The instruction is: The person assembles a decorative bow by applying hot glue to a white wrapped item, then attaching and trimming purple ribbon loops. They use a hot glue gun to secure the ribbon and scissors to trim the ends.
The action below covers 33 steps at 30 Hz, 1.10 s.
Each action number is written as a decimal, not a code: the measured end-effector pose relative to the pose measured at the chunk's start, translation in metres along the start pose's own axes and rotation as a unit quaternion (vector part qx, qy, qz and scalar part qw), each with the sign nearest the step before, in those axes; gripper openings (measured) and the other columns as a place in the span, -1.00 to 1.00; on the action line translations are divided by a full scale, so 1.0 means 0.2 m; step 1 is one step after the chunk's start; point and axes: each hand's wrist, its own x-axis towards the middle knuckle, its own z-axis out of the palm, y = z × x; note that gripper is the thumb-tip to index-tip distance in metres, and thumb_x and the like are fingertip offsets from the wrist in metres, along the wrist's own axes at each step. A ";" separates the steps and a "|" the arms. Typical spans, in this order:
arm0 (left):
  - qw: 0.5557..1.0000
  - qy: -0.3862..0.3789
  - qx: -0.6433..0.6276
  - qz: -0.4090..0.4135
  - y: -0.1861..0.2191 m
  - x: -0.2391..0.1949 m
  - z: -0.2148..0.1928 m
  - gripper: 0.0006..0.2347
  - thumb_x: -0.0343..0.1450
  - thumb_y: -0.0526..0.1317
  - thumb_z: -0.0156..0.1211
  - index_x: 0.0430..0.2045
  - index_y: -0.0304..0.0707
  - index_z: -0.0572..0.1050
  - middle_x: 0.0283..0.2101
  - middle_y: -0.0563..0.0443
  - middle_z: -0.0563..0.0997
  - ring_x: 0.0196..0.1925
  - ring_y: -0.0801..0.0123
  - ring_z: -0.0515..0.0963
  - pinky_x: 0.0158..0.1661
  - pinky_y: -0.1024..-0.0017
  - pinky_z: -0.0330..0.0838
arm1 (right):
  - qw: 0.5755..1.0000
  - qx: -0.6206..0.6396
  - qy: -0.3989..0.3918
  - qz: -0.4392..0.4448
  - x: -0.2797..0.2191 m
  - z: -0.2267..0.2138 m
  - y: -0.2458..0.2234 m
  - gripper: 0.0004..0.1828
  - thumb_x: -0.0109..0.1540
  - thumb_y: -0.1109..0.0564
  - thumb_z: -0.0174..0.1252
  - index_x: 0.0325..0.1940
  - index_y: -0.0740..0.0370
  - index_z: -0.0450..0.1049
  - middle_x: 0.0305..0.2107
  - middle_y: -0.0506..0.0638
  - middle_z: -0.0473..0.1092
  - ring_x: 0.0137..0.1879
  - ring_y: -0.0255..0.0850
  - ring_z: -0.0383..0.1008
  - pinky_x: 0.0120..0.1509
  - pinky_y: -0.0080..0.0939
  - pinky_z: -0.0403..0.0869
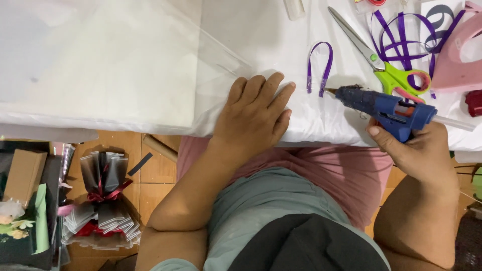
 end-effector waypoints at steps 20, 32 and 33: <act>0.999 -0.004 -0.029 0.019 0.02 0.04 -0.04 -0.75 0.46 -0.12 0.13 -0.03 -0.10 0.61 0.08 -0.01 0.56 -0.08 0.13 0.49 -0.03 0.17 0.34 | 0.892 0.264 0.363 0.041 -0.28 -0.22 0.56 -0.72 0.41 0.04 0.17 0.05 0.31 0.40 -0.11 0.06 0.39 -0.27 -0.26 0.41 -0.04 -0.42 0.40; 0.999 -0.044 -0.016 -0.002 0.02 0.00 -0.01 -0.70 0.47 -0.08 0.08 0.04 -0.04 0.60 0.15 0.00 0.57 0.07 0.03 0.47 0.11 0.07 0.32 | 0.811 0.198 0.549 -0.048 -0.08 -0.33 1.01 -0.60 0.35 0.36 0.51 0.05 0.20 0.39 -0.05 0.13 0.54 0.04 -0.14 0.59 0.03 -0.10 0.59; 0.999 -0.040 -0.018 -0.002 0.02 0.00 -0.01 -0.71 0.45 -0.11 0.11 0.04 -0.05 0.59 0.15 0.00 0.56 0.06 0.02 0.48 0.10 0.06 0.34 | 0.809 0.176 0.561 0.019 -0.06 -0.32 1.07 -0.56 0.34 0.27 0.60 -0.04 0.15 0.37 -0.19 0.02 0.44 -0.11 -0.24 0.44 -0.12 -0.17 0.45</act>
